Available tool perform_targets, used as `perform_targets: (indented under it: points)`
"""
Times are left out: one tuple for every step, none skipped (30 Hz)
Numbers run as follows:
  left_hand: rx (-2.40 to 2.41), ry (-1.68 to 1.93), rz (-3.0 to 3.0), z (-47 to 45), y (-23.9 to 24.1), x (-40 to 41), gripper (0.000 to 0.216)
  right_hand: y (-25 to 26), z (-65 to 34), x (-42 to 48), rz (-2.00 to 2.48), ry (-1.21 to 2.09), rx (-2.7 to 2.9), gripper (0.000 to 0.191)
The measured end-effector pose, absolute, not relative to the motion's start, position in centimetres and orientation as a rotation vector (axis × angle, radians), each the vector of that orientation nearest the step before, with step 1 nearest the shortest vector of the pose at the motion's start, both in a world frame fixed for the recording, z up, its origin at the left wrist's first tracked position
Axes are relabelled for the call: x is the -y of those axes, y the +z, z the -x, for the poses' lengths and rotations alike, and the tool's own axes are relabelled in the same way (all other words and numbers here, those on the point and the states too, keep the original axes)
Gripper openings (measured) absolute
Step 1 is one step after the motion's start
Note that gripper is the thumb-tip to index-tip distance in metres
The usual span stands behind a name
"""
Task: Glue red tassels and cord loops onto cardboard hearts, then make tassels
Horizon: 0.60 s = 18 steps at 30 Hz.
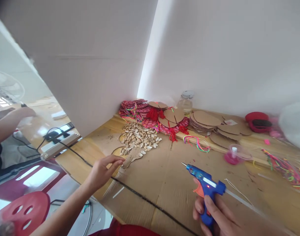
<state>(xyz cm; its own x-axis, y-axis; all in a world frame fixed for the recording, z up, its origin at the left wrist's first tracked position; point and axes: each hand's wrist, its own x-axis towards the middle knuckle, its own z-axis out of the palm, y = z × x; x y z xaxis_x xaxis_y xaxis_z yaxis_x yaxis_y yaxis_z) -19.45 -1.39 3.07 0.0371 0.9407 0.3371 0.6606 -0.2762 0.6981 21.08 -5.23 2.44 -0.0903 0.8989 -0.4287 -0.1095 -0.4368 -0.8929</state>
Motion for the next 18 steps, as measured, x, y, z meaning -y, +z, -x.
perform_targets:
  points:
    - [-1.63,1.066,-2.06,19.7,2.2,2.4,0.023,3.5,-19.8,5.1,1.375,1.659,0.954,0.039]
    - [-1.637,1.032,-2.141,19.9,1.6,3.3,0.024,4.5,-18.5,4.9,1.334,1.682,1.017,0.037]
    - [-1.637,0.99,-2.209,20.1,1.1,4.0,0.028,5.5,-17.2,4.6,1.3,1.705,1.08,0.035]
    - [-1.635,0.957,-2.258,20.1,0.7,4.6,0.031,6.5,-15.8,4.2,1.261,1.746,1.162,0.033]
    - [-1.636,0.939,-2.285,20.1,0.5,5.1,0.033,7.3,-14.4,3.6,1.213,1.776,1.244,0.033]
    - [-1.638,0.931,-2.3,20.1,0.3,5.5,0.034,8.1,-12.9,3.0,1.172,1.803,1.327,0.034]
    - [-1.644,0.943,-2.307,20.0,0.1,5.9,0.032,8.7,-11.3,2.4,1.136,1.805,1.411,0.035]
    - [-1.649,0.963,-2.313,20.0,-0.1,6.2,0.03,9.2,-9.6,1.7,1.133,1.783,1.503,0.037]
    - [-1.649,0.995,-2.321,19.9,-0.3,6.5,0.028,9.5,-7.9,1.0,1.149,1.752,1.613,0.038]
    - [-1.643,1.03,-2.335,19.9,-0.6,6.7,0.027,9.5,-6.0,0.3,1.178,1.688,1.727,0.04]
    - [-1.63,1.064,-2.358,19.9,-0.8,6.9,0.026,9.4,-4.2,-0.4,1.175,1.584,1.843,0.04]
    - [-1.618,1.097,-2.385,19.9,-1.1,7.0,0.027,9.0,-2.3,-1.0,1.121,1.425,1.962,0.041]
    - [-1.609,1.128,-2.41,19.9,-1.3,7.1,0.028,8.6,-0.5,-1.7,1.058,1.24,2.051,0.043]
    - [-1.6,1.158,-2.435,20.0,-1.6,7.2,0.03,8.0,1.2,-2.4,0.995,1.102,2.176,0.05]
    - [-1.59,1.189,-2.458,20.1,-1.9,7.2,0.032,7.4,2.9,-3.1,1.014,0.944,2.286,0.055]
    - [-1.58,1.225,-2.479,20.1,-2.1,7.2,0.034,6.9,4.4,-3.7,1.082,0.798,2.396,0.059]
    - [-1.567,1.263,-2.503,20.2,-2.4,7.3,0.035,6.4,5.8,-4.3,1.122,0.737,2.431,0.06]
    - [-1.551,1.298,-2.528,20.2,-2.7,7.3,0.035,5.9,7.1,-4.9,1.16,0.691,2.451,0.06]
